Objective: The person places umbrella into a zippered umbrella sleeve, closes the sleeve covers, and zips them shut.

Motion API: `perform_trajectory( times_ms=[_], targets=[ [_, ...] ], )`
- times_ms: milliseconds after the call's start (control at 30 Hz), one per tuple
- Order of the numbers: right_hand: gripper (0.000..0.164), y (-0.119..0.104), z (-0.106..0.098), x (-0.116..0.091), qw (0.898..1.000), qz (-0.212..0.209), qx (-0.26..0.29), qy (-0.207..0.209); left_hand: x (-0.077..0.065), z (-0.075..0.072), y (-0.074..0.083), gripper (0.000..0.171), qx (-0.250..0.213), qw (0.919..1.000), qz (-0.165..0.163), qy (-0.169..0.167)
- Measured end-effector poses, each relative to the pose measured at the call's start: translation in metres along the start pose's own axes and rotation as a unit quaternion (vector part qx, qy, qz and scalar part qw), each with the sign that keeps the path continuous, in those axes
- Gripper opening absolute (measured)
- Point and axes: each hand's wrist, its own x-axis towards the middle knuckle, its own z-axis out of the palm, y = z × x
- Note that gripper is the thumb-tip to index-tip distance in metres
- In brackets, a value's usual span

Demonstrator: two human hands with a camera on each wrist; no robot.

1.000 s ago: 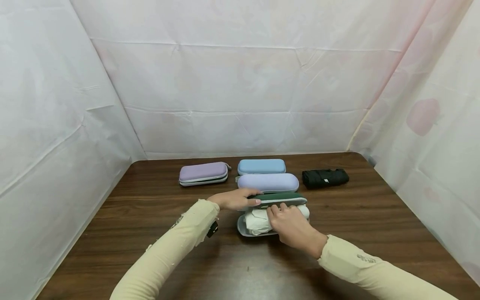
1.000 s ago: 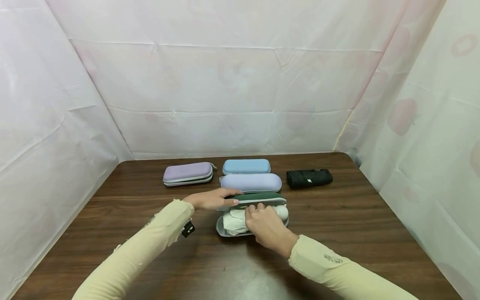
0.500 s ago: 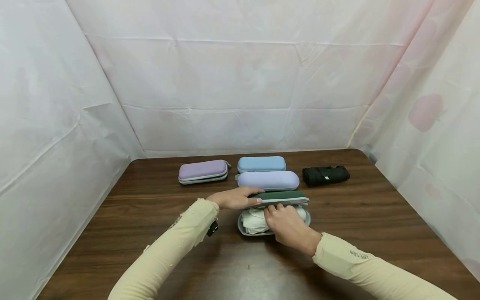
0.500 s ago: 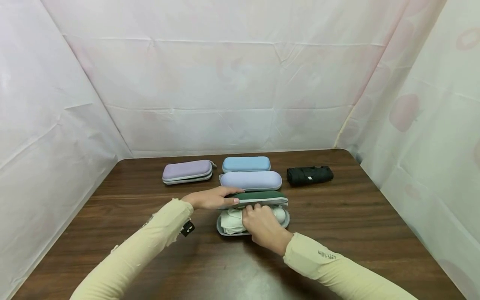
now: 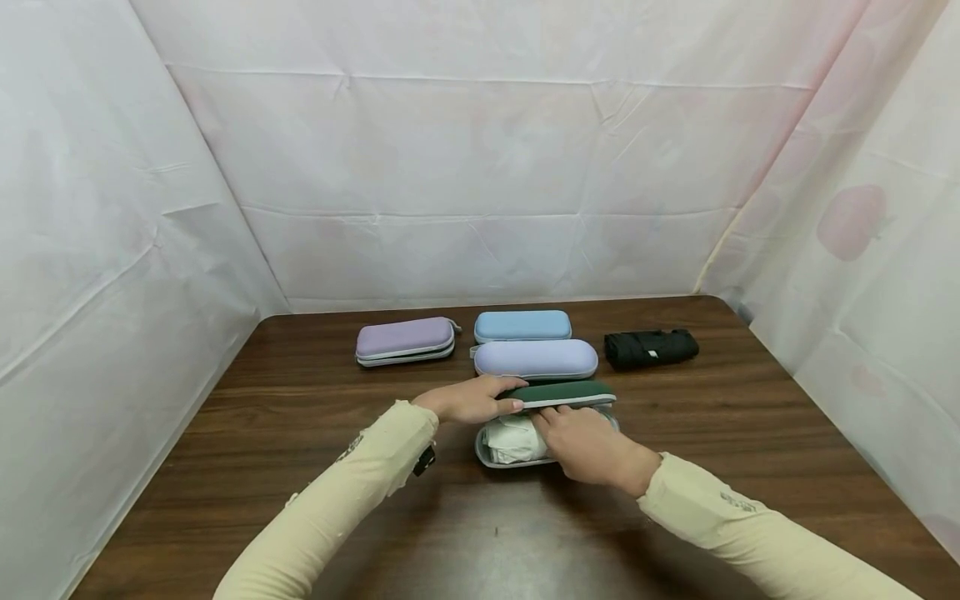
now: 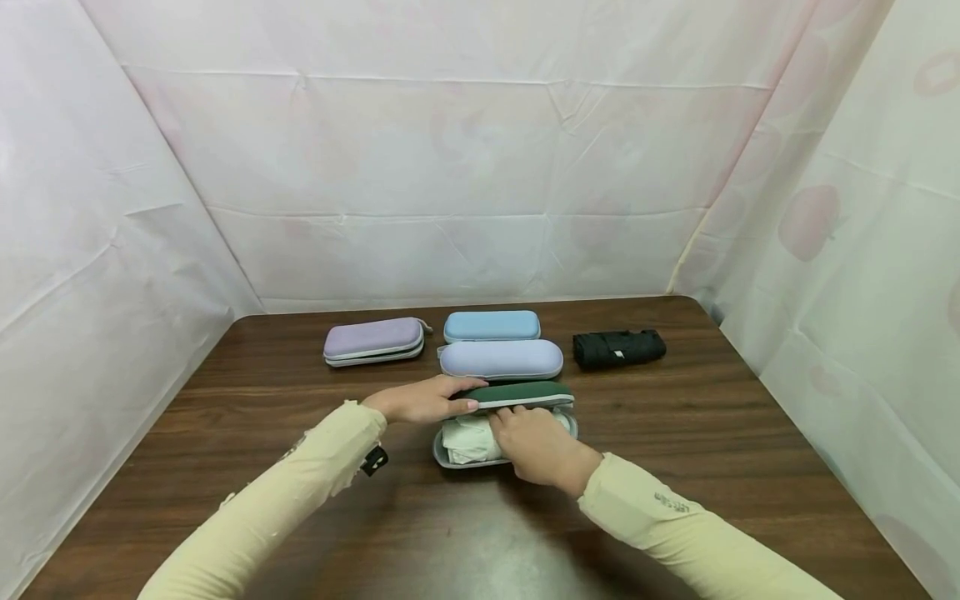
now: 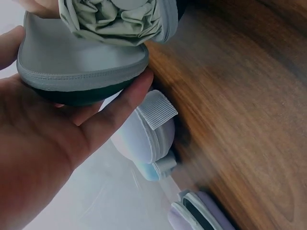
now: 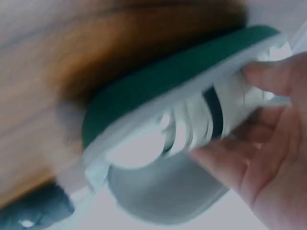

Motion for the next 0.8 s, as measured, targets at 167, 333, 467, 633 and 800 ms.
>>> perform_trajectory(
  times_ms=[167,333,467,633,800],
  targets=[
    [0.04,0.023,-0.008,-0.013,0.992,-0.091,0.023,0.085,-0.001,0.002,0.001,0.054,0.002,1.0,0.002,0.002],
    [0.018,0.056,-0.003,-0.023,0.965,-0.075,0.127,0.216,-0.005,0.006,0.001,0.058,0.041,0.999,-0.002,0.015],
    [0.029,0.072,0.003,-0.028,0.953,0.004,0.274,0.131,-0.009,0.013,0.003,0.06,0.087,0.9953,0.015,0.04],
    [0.038,0.078,0.013,-0.031,0.916,0.02,0.399,0.026,-0.013,0.026,0.009,0.06,0.146,0.9848,0.045,0.082],
    [0.04,0.079,0.02,-0.033,0.904,0.018,0.428,0.011,-0.018,0.039,0.013,0.064,0.209,0.968,0.061,0.124]
  ],
)
